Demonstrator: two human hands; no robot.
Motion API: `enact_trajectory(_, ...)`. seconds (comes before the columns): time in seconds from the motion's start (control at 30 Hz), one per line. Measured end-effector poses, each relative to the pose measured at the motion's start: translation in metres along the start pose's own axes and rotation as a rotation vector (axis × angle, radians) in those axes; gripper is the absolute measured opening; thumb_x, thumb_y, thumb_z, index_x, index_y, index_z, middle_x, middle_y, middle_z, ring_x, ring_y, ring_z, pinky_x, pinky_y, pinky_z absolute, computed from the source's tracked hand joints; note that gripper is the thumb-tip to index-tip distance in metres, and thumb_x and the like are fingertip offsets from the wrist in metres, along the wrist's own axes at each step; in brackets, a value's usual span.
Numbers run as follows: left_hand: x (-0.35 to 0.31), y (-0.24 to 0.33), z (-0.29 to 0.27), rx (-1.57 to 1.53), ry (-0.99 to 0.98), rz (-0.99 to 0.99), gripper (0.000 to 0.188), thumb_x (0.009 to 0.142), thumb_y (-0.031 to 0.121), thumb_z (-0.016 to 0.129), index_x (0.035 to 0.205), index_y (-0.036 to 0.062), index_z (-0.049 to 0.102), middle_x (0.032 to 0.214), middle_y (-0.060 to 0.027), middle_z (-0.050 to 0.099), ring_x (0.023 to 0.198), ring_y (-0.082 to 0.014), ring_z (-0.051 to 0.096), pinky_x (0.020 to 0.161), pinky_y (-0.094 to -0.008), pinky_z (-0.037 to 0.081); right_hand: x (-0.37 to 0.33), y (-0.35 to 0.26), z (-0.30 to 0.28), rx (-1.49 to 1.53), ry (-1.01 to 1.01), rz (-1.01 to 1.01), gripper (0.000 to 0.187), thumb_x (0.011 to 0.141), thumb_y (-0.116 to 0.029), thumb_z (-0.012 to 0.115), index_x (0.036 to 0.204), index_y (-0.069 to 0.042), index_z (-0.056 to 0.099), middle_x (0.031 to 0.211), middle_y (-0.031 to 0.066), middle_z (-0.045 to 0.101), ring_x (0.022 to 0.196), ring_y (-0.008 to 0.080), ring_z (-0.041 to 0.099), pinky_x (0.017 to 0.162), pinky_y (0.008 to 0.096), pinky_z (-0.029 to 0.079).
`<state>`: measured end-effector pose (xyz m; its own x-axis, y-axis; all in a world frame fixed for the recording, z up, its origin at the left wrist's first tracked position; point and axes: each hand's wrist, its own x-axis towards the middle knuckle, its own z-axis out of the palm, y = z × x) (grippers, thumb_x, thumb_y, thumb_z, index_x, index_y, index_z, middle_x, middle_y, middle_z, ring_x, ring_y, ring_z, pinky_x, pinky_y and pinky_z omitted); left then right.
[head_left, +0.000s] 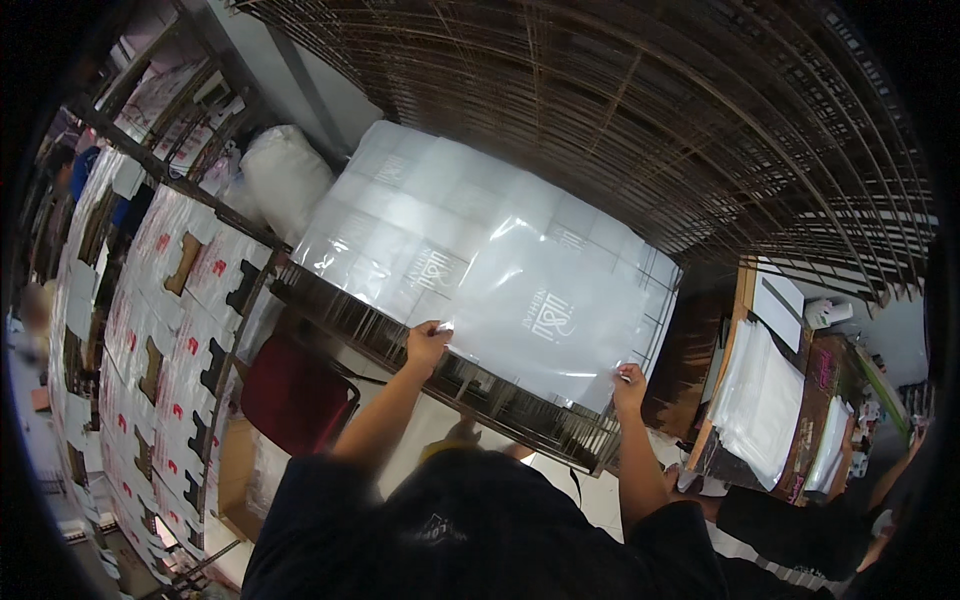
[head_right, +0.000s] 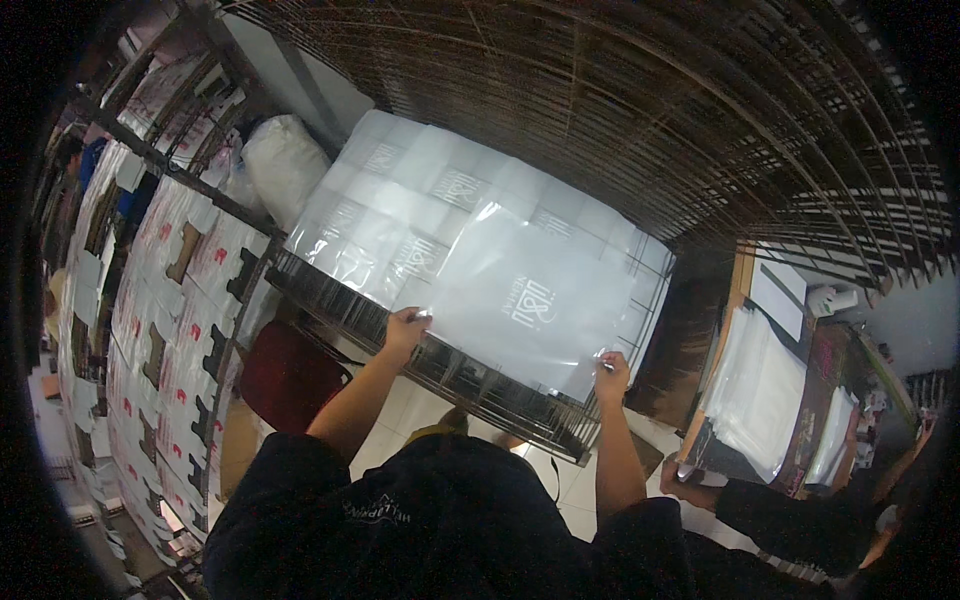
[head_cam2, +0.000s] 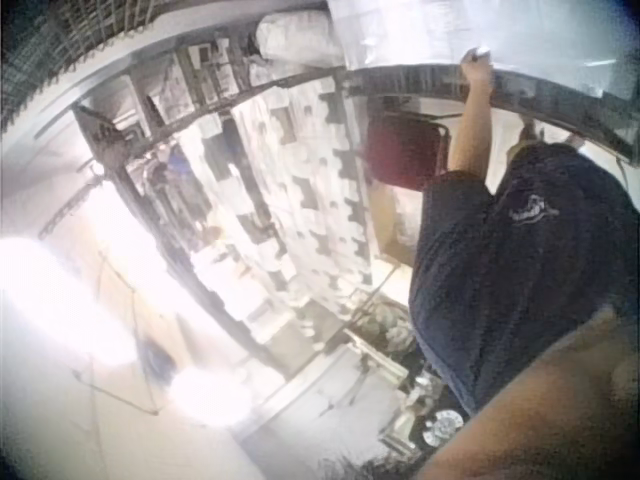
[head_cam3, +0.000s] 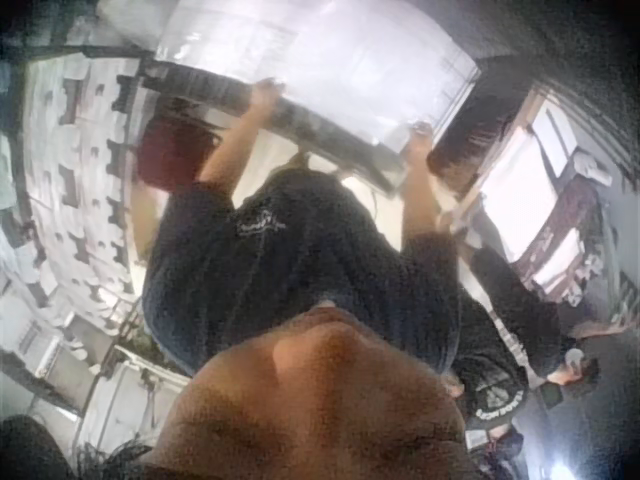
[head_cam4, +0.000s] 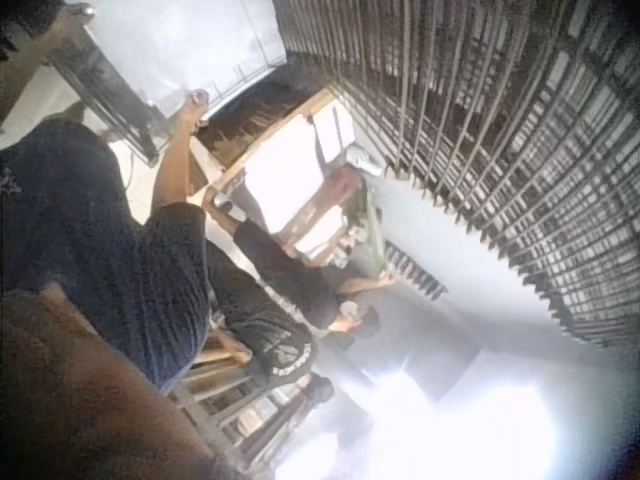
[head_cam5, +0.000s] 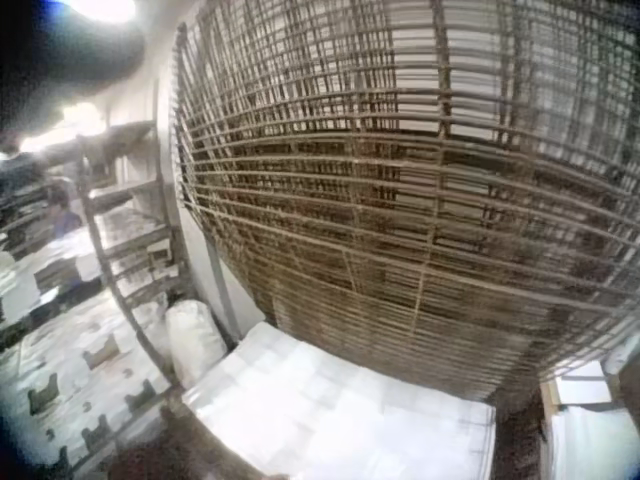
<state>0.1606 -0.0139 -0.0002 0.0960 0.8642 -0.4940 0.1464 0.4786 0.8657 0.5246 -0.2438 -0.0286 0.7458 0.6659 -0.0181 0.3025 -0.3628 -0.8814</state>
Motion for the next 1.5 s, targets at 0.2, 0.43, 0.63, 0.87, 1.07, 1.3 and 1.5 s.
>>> enact_trajectory(0.2, 0.063, -0.097, -0.018, 0.532, 0.121, 0.023, 0.022, 0.068, 0.014, 0.063, 0.086, 0.0018, 0.067, 0.079, -0.0129, 0.065, 0.071, -0.0229, 0.064, 0.066, -0.0330, 0.049, -0.015, 0.026, 0.041, -0.294, -0.029, 0.184, 0.010, 0.065, -0.001, 0.061, 0.075, -0.005, 0.060, 0.066, 0.0076, 0.061, 0.064, 0.0177, 0.060, 0.060, 0.0301, 0.047)
enact_trajectory(0.43, 0.033, -0.024, -0.011, 0.767, 0.080, -0.011, 0.030, 0.069, 0.016, 0.064, 0.097, 0.0079, 0.065, 0.084, -0.0113, 0.066, 0.078, -0.0263, 0.063, 0.073, -0.0376, 0.050, -0.015, 0.021, 0.048, -0.368, 0.051, 0.254, 0.010, 0.066, -0.002, 0.062, 0.076, -0.005, 0.061, 0.067, 0.0075, 0.063, 0.063, 0.0164, 0.060, 0.060, 0.0288, 0.048)
enact_trajectory(0.63, 0.039, -0.019, -0.013, 0.802, 0.087, 0.025, 0.028, 0.069, 0.018, 0.066, 0.096, 0.0074, 0.064, 0.083, -0.0105, 0.066, 0.077, -0.0257, 0.063, 0.073, -0.0371, 0.049, -0.013, 0.015, 0.050, -0.313, 0.037, 0.281, 0.012, 0.068, -0.003, 0.061, 0.079, -0.005, 0.061, 0.072, 0.0097, 0.063, 0.067, 0.0195, 0.062, 0.063, 0.0309, 0.048)
enact_trajectory(0.87, 0.043, -0.020, -0.013, 0.779, 0.059, 0.048, 0.029, 0.068, 0.015, 0.067, 0.096, 0.0072, 0.063, 0.080, -0.0114, 0.066, 0.075, -0.0256, 0.063, 0.071, -0.0363, 0.049, -0.011, 0.008, 0.053, -0.372, 0.093, 0.312, 0.012, 0.067, -0.006, 0.063, 0.078, -0.006, 0.061, 0.074, 0.0064, 0.064, 0.070, 0.0186, 0.062, 0.066, 0.0310, 0.049)
enact_trajectory(1.07, 0.050, -0.028, -0.015, 0.769, 0.045, 0.029, 0.029, 0.068, 0.015, 0.067, 0.095, 0.0061, 0.063, 0.077, -0.0116, 0.066, 0.072, -0.0250, 0.064, 0.070, -0.0360, 0.050, -0.013, 0.011, 0.055, -0.348, 0.078, 0.288, 0.011, 0.068, -0.006, 0.060, 0.079, -0.007, 0.061, 0.072, 0.0093, 0.064, 0.068, 0.0210, 0.063, 0.064, 0.0319, 0.049)
enact_trajectory(1.3, 0.052, -0.035, -0.018, 0.751, 0.049, 0.051, 0.031, 0.066, 0.017, 0.067, 0.095, 0.0055, 0.063, 0.078, -0.0118, 0.066, 0.073, -0.0252, 0.064, 0.071, -0.0368, 0.050, -0.018, 0.021, 0.054, -0.325, 0.080, 0.250, 0.012, 0.068, -0.004, 0.059, 0.080, -0.007, 0.061, 0.074, 0.0106, 0.064, 0.072, 0.0241, 0.063, 0.066, 0.0329, 0.049)
enact_trajectory(1.5, 0.058, -0.043, -0.021, 0.752, 0.051, 0.099, 0.034, 0.065, 0.017, 0.066, 0.095, 0.0019, 0.062, 0.076, -0.0150, 0.065, 0.065, -0.0237, 0.064, 0.064, -0.0326, 0.050, -0.016, 0.016, 0.053, -0.344, 0.082, 0.268, 0.012, 0.068, -0.003, 0.058, 0.079, -0.006, 0.061, 0.076, 0.0118, 0.064, 0.074, 0.0258, 0.063, 0.068, 0.0341, 0.049)
